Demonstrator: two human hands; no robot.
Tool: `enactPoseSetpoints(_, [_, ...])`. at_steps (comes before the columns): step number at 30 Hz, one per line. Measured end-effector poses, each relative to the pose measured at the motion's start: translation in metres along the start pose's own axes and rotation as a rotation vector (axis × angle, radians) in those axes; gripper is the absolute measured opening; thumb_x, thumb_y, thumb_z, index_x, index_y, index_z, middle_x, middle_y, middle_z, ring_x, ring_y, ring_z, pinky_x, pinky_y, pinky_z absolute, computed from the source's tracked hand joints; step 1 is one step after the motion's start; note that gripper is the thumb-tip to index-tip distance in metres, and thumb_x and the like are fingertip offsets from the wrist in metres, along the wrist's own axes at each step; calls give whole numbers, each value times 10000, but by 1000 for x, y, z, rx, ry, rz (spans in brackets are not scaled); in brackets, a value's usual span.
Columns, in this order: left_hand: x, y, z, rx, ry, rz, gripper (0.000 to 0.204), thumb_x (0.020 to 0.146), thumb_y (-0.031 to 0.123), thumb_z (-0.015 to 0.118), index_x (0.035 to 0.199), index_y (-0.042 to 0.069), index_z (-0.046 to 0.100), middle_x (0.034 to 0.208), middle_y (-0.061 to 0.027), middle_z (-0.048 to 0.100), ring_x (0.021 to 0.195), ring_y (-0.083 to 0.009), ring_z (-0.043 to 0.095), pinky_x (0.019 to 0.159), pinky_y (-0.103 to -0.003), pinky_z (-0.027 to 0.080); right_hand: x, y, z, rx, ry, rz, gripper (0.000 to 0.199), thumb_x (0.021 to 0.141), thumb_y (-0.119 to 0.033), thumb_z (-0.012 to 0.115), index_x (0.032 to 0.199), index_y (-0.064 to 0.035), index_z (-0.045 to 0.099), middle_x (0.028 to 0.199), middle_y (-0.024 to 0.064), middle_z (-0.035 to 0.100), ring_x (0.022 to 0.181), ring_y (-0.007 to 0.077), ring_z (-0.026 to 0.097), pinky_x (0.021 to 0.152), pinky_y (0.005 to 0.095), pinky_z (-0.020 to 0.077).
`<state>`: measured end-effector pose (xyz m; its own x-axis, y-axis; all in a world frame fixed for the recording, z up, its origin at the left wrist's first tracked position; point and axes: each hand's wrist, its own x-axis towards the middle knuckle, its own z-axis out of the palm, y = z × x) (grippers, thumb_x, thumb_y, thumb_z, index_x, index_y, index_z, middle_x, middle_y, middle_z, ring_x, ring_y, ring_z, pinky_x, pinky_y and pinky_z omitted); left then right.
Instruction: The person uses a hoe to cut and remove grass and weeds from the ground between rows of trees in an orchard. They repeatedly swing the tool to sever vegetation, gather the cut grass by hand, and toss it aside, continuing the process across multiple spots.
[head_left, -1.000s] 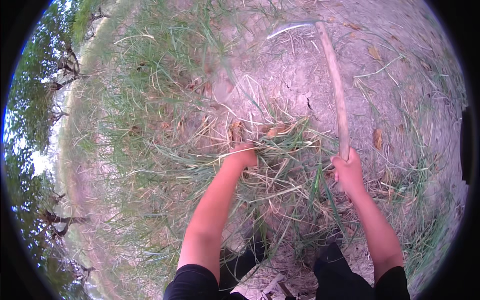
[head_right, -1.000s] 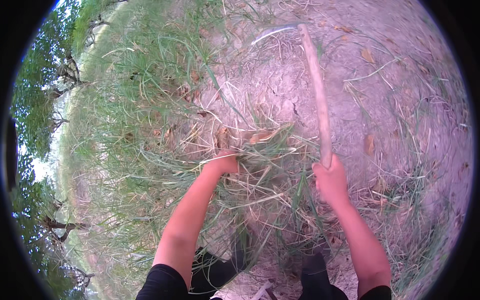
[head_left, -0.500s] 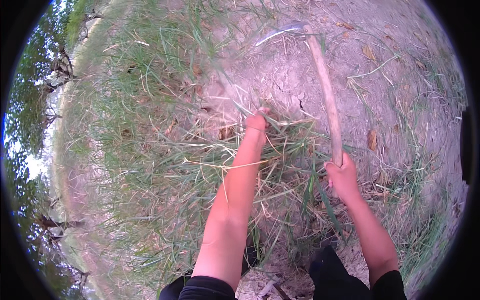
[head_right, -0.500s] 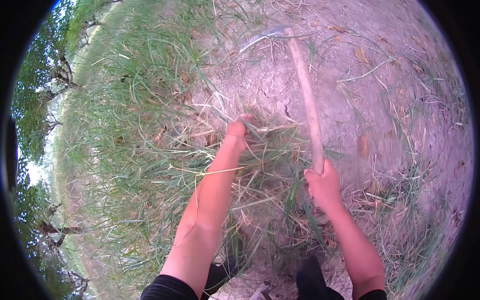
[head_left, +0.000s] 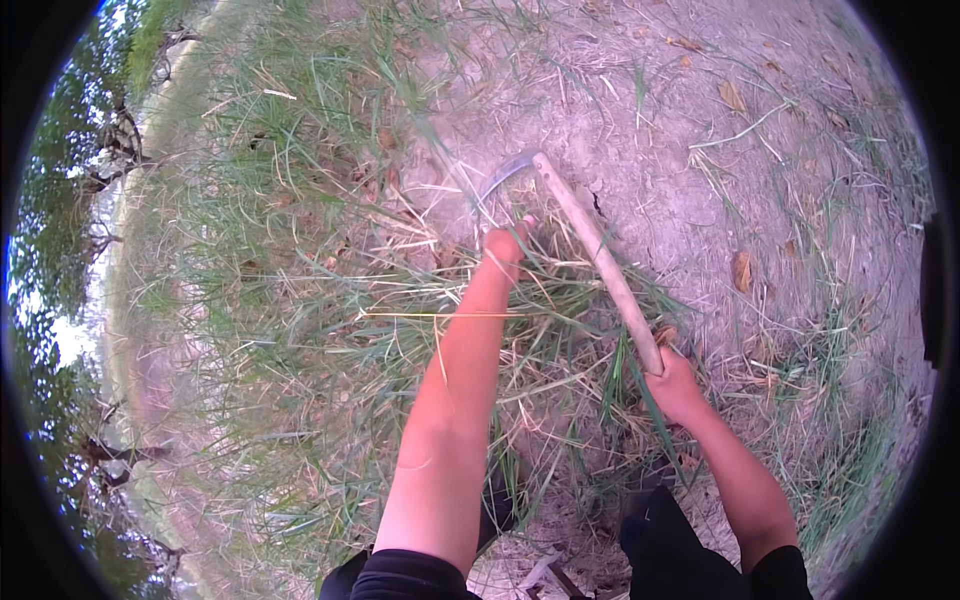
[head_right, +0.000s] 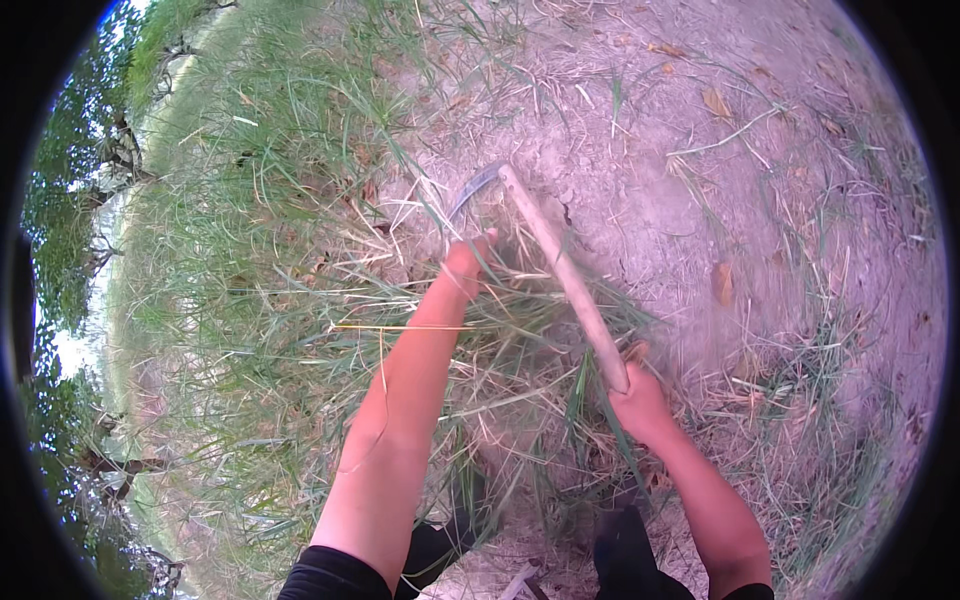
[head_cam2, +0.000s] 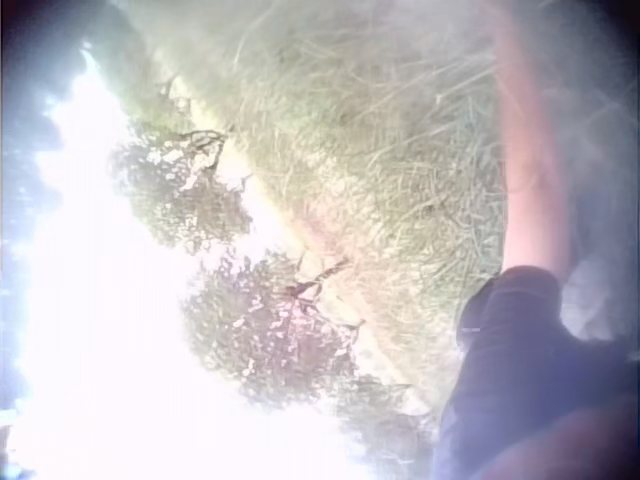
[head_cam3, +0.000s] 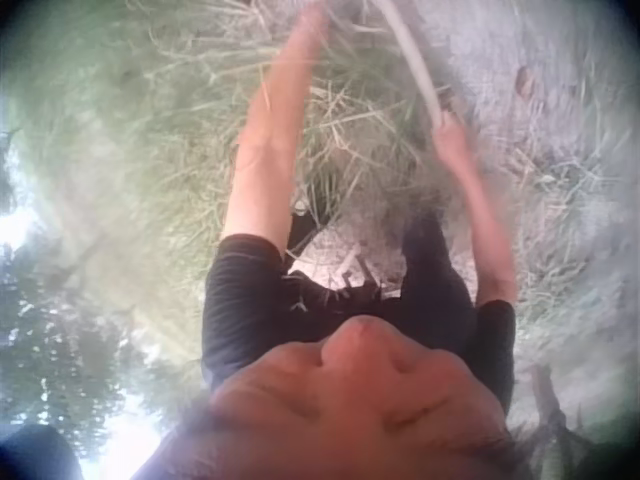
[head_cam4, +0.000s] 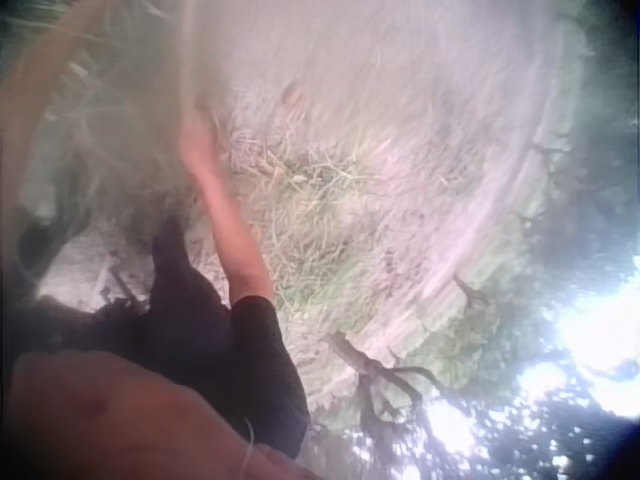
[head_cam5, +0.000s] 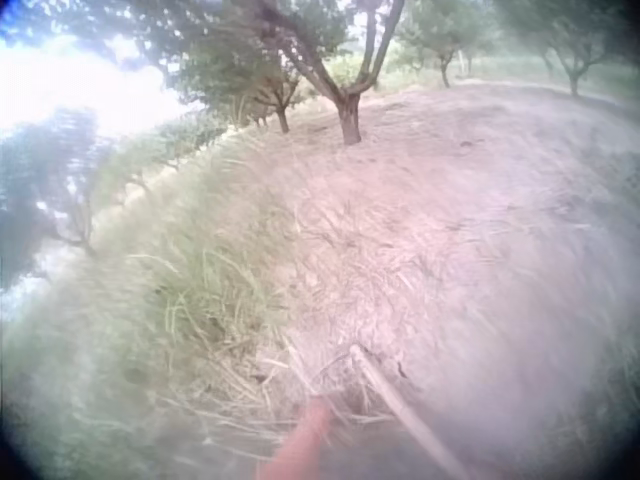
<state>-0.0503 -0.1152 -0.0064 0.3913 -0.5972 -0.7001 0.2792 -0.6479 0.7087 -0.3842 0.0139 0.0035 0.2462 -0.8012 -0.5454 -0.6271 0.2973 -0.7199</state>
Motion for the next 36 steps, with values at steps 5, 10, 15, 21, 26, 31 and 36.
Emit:
enactPoseSetpoints(5, [38, -3, 6, 38, -25, 30, 456, 852, 353, 690, 1114, -10, 602, 895, -156, 601, 798, -292, 551, 683, -457, 462, 8, -67, -15, 259, -52, 41, 201, 825, -114, 650, 937, -8, 521, 682, 48, 555, 523, 127, 550, 480, 311, 442])
enactPoseSetpoints(10, [40, -3, 4, -300, 21, 87, 235, 966, 327, 524, 893, 122, 613, 904, -79, 533, 769, -224, 449, 724, -434, 437, 30, -80, -19, 399, -47, 45, 202, 847, -113, 625, 975, -18, 500, 684, 34, 537, 475, 109, 504, 419, 290, 411])
enactPoseSetpoints(15, [29, 7, -50, -201, -27, 221, 203, 920, 151, 527, 769, 73, 637, 720, -37, 562, 679, -163, 483, 629, -329, 409, 17, -61, -29, -81, -25, -18, 235, 819, -106, 656, 967, 12, 518, 733, 86, 566, 598, 174, 567, 546, 334, 475])
enactPoseSetpoints(21, [24, -31, -171, 1333, 93, 481, 228, 849, 180, 564, 931, 14, 696, 853, -176, 694, 778, -306, 666, 730, -403, 523, -95, 56, -55, -84, -104, 192, 285, 774, -121, 697, 988, 13, 564, 746, 85, 600, 666, 155, 572, 605, 330, 479])
enactPoseSetpoints(26, [-28, -41, -107, 1421, 603, 526, 351, 770, 184, 679, 1061, -4, 618, 1088, -243, 597, 926, -423, 614, 823, -476, 506, -121, 75, -64, -7, -75, 216, 246, 759, -100, 682, 919, 14, 534, 723, 85, 555, 672, 145, 532, 615, 345, 465])
enactPoseSetpoints(31, [2, -41, -107, 1049, 452, 631, 523, 767, 265, 732, 1125, -48, 515, 1193, -281, 497, 1110, -439, 515, 944, -474, 444, -99, 36, -68, 18, -67, 149, 206, 768, -77, 662, 911, 2, 537, 745, 50, 543, 666, 115, 497, 597, 323, 449])
enactPoseSetpoints(36, [27, -69, -101, 1455, 287, 739, 474, 837, 309, 622, 1163, -27, 546, 1273, -264, 513, 1080, -398, 581, 916, -447, 484, -58, 11, -47, 119, 38, 105, 165, 795, -61, 637, 913, -9, 535, 769, 36, 533, 646, 92, 477, 559, 285, 428])
